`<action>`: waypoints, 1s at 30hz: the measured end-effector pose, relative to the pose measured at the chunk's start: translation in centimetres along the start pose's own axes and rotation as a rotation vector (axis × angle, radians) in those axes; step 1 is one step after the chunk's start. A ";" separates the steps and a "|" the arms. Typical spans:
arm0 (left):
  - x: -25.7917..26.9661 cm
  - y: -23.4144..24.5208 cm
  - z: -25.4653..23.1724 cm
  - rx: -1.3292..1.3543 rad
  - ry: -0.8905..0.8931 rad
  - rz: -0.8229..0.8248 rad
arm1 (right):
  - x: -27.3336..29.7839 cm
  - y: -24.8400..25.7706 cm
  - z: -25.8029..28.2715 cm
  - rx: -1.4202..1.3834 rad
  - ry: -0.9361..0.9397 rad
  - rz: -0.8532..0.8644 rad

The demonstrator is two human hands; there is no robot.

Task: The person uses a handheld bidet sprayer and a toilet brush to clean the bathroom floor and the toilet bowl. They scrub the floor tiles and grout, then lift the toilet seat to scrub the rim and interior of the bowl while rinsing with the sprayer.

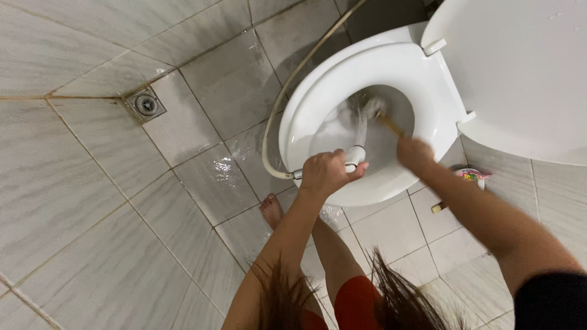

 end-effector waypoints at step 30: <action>-2.3 10.7 -1.1 -0.211 0.029 0.420 | 4.5 3.4 15.0 -1.248 -0.031 -0.341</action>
Point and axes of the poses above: each hand's wrist, its own x-axis away from the middle knuckle, its own y-axis out of the back of the hand, z = x × y, the point moved 1 cm from there along -x, towards the middle knuckle, and after that the axes turned 10 degrees about -y, right-handed, at the moved point
